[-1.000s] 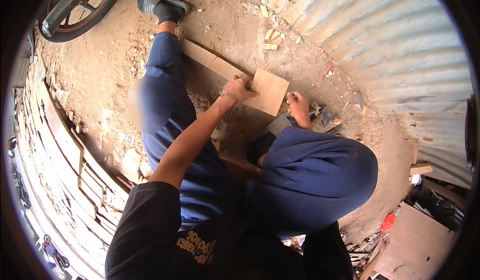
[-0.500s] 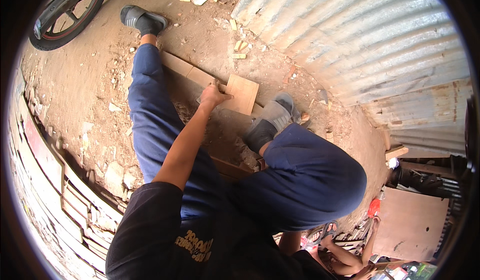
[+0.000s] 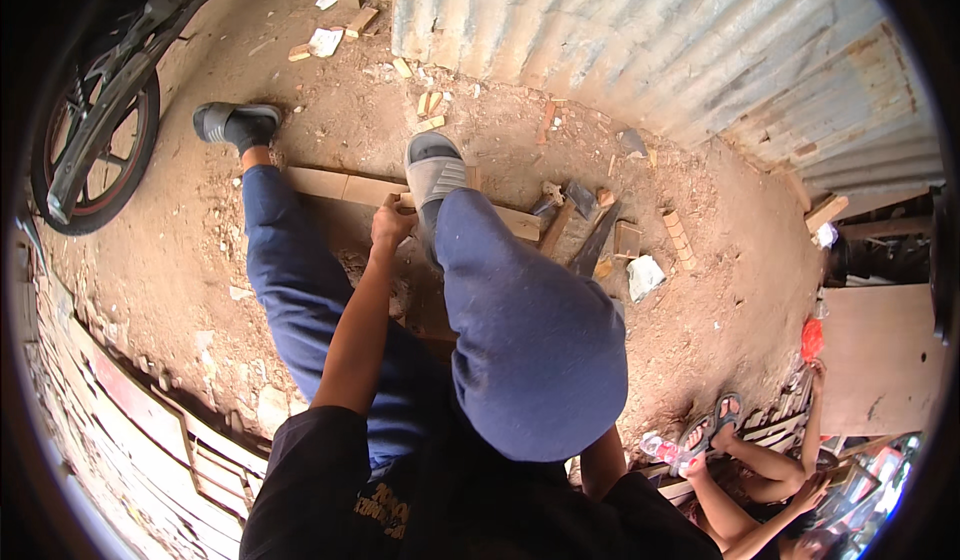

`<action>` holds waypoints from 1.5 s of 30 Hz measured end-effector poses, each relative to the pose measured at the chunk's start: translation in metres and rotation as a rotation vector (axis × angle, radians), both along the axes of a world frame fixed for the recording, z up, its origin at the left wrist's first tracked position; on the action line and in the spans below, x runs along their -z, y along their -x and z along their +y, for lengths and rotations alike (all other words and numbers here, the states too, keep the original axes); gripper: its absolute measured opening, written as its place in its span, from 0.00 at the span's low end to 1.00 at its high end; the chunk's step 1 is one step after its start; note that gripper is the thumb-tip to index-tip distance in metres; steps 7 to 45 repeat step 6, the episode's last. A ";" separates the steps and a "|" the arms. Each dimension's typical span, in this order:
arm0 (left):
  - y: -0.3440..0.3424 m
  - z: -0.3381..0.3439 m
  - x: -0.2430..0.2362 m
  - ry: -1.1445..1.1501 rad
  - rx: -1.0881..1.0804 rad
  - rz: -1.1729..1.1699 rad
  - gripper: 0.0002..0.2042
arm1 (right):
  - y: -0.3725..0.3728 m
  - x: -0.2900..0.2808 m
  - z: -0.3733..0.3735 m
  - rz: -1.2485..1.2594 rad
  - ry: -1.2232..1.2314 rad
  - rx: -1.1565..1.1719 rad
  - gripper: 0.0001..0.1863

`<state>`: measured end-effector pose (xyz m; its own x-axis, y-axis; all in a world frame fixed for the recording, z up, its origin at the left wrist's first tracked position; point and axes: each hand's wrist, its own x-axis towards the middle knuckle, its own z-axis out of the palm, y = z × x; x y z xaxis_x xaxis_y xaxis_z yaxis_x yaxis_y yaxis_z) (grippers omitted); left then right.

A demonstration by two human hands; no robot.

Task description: The person sits on the ground and uses a hand saw to cut a small piece of wood. They reposition the wood and continue sawing until the piece is separated.

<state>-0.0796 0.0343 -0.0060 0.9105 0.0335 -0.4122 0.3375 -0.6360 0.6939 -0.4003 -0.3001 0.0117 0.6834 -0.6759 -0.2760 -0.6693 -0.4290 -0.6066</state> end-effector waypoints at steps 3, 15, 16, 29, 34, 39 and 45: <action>0.008 0.002 0.005 0.114 0.006 -0.030 0.30 | -0.011 0.016 0.013 -0.103 0.079 -0.012 0.14; 0.011 -0.002 0.004 0.285 0.007 0.029 0.30 | -0.003 0.051 0.013 -0.173 -0.116 0.084 0.14; 0.011 -0.002 0.004 0.285 0.007 0.029 0.30 | -0.003 0.051 0.013 -0.173 -0.116 0.084 0.14; 0.011 -0.002 0.004 0.285 0.007 0.029 0.30 | -0.003 0.051 0.013 -0.173 -0.116 0.084 0.14; 0.011 -0.002 0.004 0.285 0.007 0.029 0.30 | -0.003 0.051 0.013 -0.173 -0.116 0.084 0.14; 0.011 -0.002 0.004 0.285 0.007 0.029 0.30 | -0.003 0.051 0.013 -0.173 -0.116 0.084 0.14; 0.011 -0.002 0.004 0.285 0.007 0.029 0.30 | -0.003 0.051 0.013 -0.173 -0.116 0.084 0.14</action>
